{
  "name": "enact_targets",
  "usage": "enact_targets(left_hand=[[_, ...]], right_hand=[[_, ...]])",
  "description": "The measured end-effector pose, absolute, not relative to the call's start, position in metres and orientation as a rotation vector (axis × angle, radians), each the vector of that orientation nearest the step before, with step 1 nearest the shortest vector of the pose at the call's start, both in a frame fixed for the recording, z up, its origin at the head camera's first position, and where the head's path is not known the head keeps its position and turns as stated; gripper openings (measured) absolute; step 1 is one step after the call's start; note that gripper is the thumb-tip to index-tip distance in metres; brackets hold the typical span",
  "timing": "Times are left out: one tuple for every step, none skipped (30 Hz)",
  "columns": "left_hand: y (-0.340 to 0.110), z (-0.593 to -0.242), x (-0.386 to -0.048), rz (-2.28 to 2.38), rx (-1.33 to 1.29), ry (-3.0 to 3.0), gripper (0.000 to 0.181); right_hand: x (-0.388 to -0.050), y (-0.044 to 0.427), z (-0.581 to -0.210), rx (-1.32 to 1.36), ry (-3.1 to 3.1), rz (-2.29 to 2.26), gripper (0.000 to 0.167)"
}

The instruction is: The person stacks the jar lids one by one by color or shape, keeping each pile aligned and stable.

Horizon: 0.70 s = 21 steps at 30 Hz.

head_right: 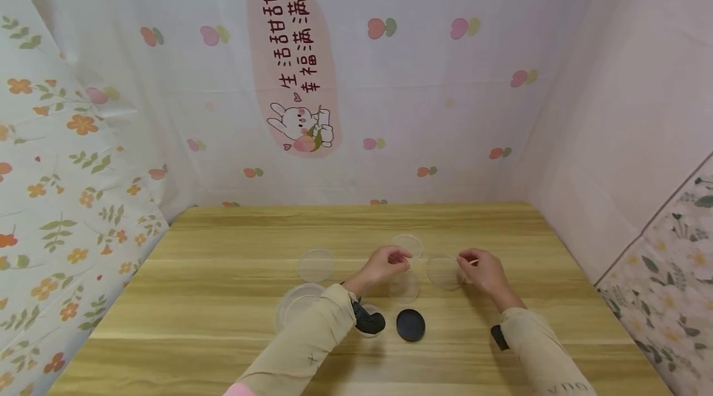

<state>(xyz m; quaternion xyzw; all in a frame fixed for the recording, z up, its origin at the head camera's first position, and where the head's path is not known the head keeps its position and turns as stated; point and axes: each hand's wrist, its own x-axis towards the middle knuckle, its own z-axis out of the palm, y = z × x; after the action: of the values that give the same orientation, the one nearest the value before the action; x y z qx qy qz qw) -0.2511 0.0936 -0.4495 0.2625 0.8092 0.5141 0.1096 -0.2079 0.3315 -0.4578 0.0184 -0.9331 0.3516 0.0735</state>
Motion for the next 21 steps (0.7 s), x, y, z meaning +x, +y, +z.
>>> enact_targets(left_hand=[[0.097,-0.45,-0.25,1.518,0.757,2.37,0.022],[0.099,-0.45,-0.249,1.521,0.743,2.363,0.023],[0.102,-0.45,-0.248,1.522,0.731,2.356,0.023],[0.104,-0.451,-0.247,1.526,0.723,2.347,0.023],[0.107,-0.451,-0.247,1.528,0.712,2.338,0.024],[0.109,-0.452,-0.246,1.524,0.704,2.333,0.025],[0.111,-0.452,-0.246,1.527,0.696,2.327,0.026],[0.113,-0.452,-0.245,1.53,0.683,2.323,0.028],[0.115,-0.453,-0.245,1.534,0.669,2.315,0.029],[0.117,-0.453,-0.245,1.536,0.656,2.309,0.031],[0.119,-0.454,-0.245,1.535,0.641,2.304,0.032],[0.121,-0.454,-0.245,1.533,0.628,2.298,0.034],[0.122,-0.454,-0.245,1.527,0.618,2.295,0.035],[0.123,-0.454,-0.245,1.519,0.607,2.291,0.037],[0.125,-0.454,-0.245,1.508,0.6,2.294,0.038],[0.126,-0.455,-0.245,1.498,0.599,2.298,0.039],[0.127,-0.455,-0.246,1.484,0.594,2.305,0.04],[0.128,-0.455,-0.246,1.475,0.592,2.311,0.04],[0.129,-0.455,-0.246,1.469,0.587,2.314,0.041],[0.13,-0.455,-0.247,1.469,0.58,2.308,0.041],[0.132,-0.455,-0.247,1.47,0.571,2.302,0.041]], right_hand=[[-0.208,0.333,-0.459,0.042,-2.819,1.061,0.028],[-0.209,0.335,-0.46,0.032,-2.833,1.061,0.028],[-0.209,0.336,-0.462,0.023,-2.852,1.067,0.029],[-0.209,0.337,-0.463,0.015,-2.869,1.081,0.03],[-0.209,0.337,-0.465,0.011,-2.884,1.095,0.032],[-0.209,0.338,-0.466,0.002,-2.897,1.118,0.033],[-0.208,0.338,-0.467,-0.006,-2.909,1.135,0.034],[-0.208,0.337,-0.469,-0.016,-2.918,1.151,0.035],[-0.207,0.337,-0.47,-0.021,-2.925,1.167,0.036],[-0.207,0.337,-0.471,-0.027,-2.926,1.181,0.037],[-0.207,0.337,-0.472,-0.034,-2.926,1.185,0.037],[-0.207,0.337,-0.472,-0.042,-2.926,1.186,0.037],[-0.207,0.337,-0.473,-0.047,-2.923,1.178,0.037],[-0.207,0.337,-0.473,-0.052,-2.92,1.174,0.037],[-0.207,0.337,-0.474,-0.055,-2.917,1.173,0.036],[-0.207,0.337,-0.474,-0.058,-2.915,1.172,0.036],[-0.208,0.337,-0.475,-0.061,-2.914,1.172,0.035],[-0.208,0.337,-0.476,-0.062,-2.913,1.175,0.034],[-0.208,0.337,-0.476,-0.065,-2.911,1.179,0.033],[-0.208,0.337,-0.477,-0.067,-2.912,1.18,0.033],[-0.208,0.337,-0.477,-0.068,-2.91,1.188,0.032]])
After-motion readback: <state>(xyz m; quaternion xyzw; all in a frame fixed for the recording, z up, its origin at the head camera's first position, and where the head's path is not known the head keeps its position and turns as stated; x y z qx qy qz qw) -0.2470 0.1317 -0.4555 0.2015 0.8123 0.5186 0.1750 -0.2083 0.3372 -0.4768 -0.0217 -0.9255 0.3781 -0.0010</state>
